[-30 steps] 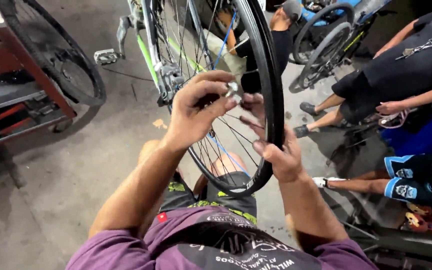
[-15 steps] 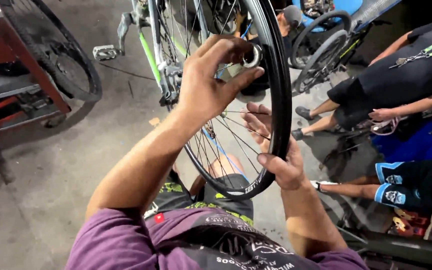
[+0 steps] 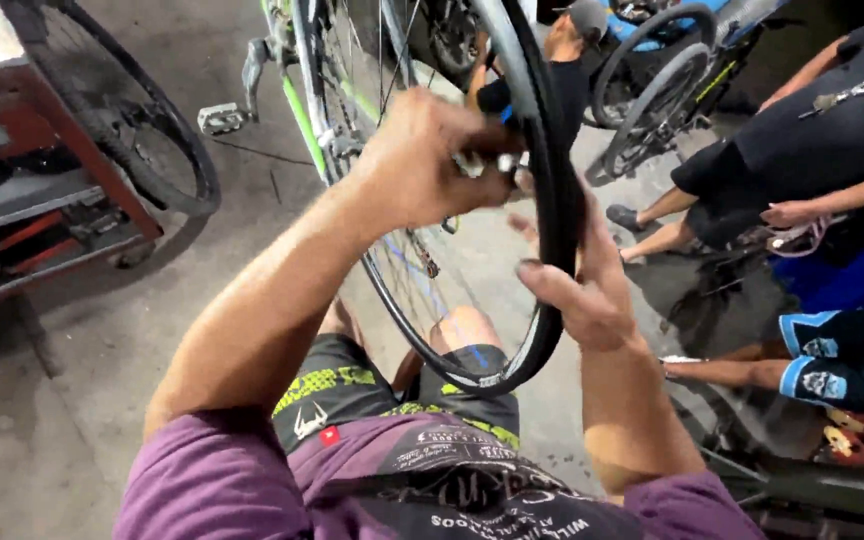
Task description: Inspecting and adjusting the hub and axle components of a bicycle wheel.
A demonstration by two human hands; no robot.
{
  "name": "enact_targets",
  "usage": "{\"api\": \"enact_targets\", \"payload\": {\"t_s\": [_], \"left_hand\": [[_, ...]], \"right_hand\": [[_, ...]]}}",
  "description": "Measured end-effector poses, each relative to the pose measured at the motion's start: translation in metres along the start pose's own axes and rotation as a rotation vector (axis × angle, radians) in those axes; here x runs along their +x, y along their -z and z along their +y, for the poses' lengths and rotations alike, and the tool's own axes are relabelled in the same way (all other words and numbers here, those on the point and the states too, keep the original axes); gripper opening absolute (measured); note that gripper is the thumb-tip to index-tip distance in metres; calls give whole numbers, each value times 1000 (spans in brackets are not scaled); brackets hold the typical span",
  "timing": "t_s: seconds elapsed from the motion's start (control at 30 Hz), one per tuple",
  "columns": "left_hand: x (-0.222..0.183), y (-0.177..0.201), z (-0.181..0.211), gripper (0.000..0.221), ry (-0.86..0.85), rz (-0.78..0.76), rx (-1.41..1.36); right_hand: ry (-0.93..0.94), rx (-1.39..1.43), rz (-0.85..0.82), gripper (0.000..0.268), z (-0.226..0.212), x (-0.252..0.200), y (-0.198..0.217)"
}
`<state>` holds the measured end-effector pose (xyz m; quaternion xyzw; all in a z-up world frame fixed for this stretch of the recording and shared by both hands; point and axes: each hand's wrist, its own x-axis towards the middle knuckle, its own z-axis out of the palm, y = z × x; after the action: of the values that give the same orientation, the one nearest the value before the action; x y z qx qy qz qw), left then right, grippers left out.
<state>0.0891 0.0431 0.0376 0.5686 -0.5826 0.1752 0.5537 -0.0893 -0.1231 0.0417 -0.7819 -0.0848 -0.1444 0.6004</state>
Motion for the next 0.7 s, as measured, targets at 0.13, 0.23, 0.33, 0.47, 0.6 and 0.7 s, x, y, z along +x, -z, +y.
{"api": "enact_targets", "payload": {"t_s": [0.13, 0.23, 0.33, 0.47, 0.6, 0.7], "left_hand": [[-15, -11, 2, 18, 234, 7, -444], [-25, -20, 11, 27, 321, 88, -595], [-33, -35, 15, 18, 299, 157, -519], [-46, -57, 10, 37, 73, 219, -284], [-48, -65, 8, 31, 76, 325, -218], [-52, -74, 8, 29, 161, 405, -279]], "right_hand": [[87, 15, 109, 80, 23, 1, 2], [99, -51, 212, 74, 24, -8, 3], [113, -131, 256, 65, 25, -9, 1], [177, 47, 190, 69, 39, -10, 10], [161, 58, 140, 68, 30, 0, 2], [68, 150, 42, 69, 28, 4, 5]]}}
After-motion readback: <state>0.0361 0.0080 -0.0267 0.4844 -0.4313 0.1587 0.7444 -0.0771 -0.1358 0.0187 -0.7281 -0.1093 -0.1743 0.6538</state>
